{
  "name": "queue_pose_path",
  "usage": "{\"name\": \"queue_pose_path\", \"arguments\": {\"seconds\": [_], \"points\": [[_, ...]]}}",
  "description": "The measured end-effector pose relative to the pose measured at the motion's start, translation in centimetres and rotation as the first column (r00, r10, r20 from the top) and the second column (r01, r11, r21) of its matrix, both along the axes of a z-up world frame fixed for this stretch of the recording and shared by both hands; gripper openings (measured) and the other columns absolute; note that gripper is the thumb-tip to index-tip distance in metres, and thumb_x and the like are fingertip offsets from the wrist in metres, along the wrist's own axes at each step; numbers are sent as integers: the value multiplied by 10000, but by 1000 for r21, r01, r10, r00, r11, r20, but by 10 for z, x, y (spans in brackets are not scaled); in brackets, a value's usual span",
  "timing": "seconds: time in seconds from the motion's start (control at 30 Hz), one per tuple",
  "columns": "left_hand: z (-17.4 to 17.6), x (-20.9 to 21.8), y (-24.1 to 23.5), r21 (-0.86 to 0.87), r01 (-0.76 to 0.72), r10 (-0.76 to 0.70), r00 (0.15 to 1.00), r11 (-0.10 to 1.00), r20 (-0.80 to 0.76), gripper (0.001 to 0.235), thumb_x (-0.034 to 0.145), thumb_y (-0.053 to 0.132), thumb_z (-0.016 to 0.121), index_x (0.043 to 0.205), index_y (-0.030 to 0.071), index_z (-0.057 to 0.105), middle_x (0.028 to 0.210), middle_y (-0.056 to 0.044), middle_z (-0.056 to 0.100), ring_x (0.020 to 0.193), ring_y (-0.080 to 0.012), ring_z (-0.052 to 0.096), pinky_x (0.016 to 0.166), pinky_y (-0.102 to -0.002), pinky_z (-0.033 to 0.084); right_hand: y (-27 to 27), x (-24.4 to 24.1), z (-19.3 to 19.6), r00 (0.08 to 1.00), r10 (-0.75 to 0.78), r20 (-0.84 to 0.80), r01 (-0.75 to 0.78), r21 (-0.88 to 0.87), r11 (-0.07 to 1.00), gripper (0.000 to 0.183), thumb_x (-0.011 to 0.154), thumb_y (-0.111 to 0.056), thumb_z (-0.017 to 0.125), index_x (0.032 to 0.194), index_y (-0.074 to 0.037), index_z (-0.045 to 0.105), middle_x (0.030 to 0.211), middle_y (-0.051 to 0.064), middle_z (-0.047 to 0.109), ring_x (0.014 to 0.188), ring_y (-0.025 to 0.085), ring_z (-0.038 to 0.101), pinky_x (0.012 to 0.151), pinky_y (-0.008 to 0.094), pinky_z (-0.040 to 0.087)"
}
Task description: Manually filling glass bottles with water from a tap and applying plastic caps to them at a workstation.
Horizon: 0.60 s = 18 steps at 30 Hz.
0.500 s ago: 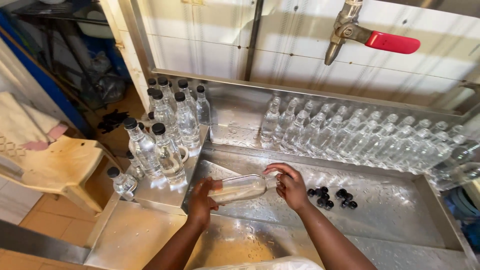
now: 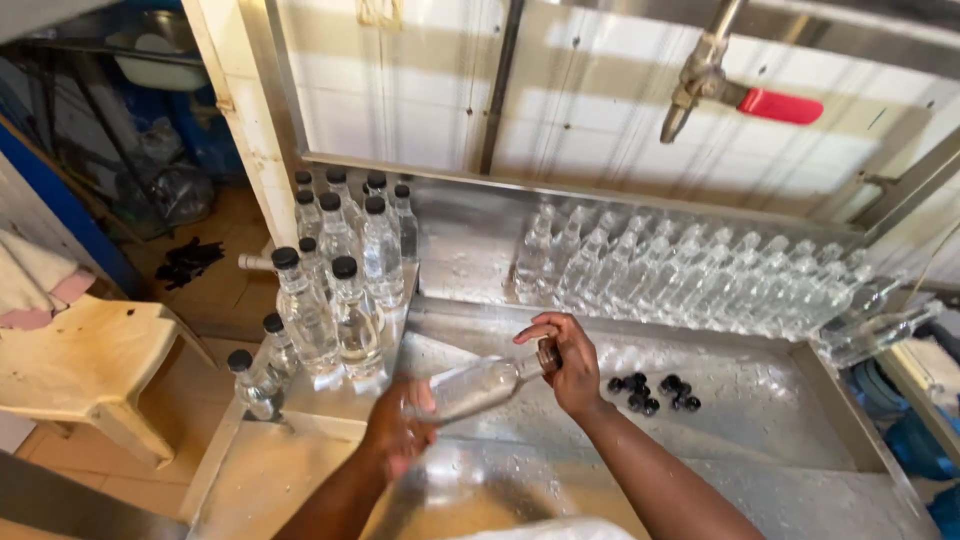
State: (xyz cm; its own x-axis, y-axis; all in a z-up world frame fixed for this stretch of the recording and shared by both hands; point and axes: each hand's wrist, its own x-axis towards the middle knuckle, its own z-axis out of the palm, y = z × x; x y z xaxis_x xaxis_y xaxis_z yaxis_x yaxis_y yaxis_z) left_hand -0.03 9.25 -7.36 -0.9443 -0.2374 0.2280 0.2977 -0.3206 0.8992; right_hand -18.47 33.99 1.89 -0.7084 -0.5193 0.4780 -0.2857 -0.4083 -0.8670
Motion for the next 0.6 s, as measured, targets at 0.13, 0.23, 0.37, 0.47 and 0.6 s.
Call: {"name": "queue_pose_path", "arguments": {"seconds": [0.13,0.23,0.37,0.47,0.6], "points": [[63,-4,6,189,-438,243,752,879,613,416,1071,353,546,1379,79,605,1219,-187,667,717,-300,571,558,-374,418,-16,-8,40,967,-128,220,31,398,917,488,1134,-391,417,1380,-67,686,1332,180,788,474,138,356,410,305,380],[55,3,4,-186,-440,476,843,878,252,533,1019,566,519,1198,91,680,982,-81,674,539,-186,581,483,-330,496,-10,-14,38,733,-329,596,-127,595,794,520,1126,-410,439,1301,-48,768,968,78,572,422,167,329,392,322,272],[67,12,4,-511,-611,361,782,604,-508,364,987,186,572,1317,94,696,1156,-149,688,899,-244,699,750,-361,582,-3,-18,51,698,-284,658,-195,556,808,455,1152,-255,428,1296,0,777,831,246,645,437,98,214,400,242,163],[63,8,-2,-567,-619,199,751,544,-629,427,956,162,606,1365,42,625,1256,-195,704,1138,-344,713,948,-430,610,5,-16,61,701,-274,658,-165,524,836,434,1169,-288,510,1267,16,804,675,67,460,466,105,256,411,245,185],[39,-5,1,-640,-640,50,722,425,-690,542,938,250,683,1421,17,608,1330,-229,692,1267,-411,735,978,-488,661,4,8,78,717,-307,626,-131,553,823,534,1193,-401,463,1289,12,787,1210,205,733,463,100,202,357,228,152]]}}
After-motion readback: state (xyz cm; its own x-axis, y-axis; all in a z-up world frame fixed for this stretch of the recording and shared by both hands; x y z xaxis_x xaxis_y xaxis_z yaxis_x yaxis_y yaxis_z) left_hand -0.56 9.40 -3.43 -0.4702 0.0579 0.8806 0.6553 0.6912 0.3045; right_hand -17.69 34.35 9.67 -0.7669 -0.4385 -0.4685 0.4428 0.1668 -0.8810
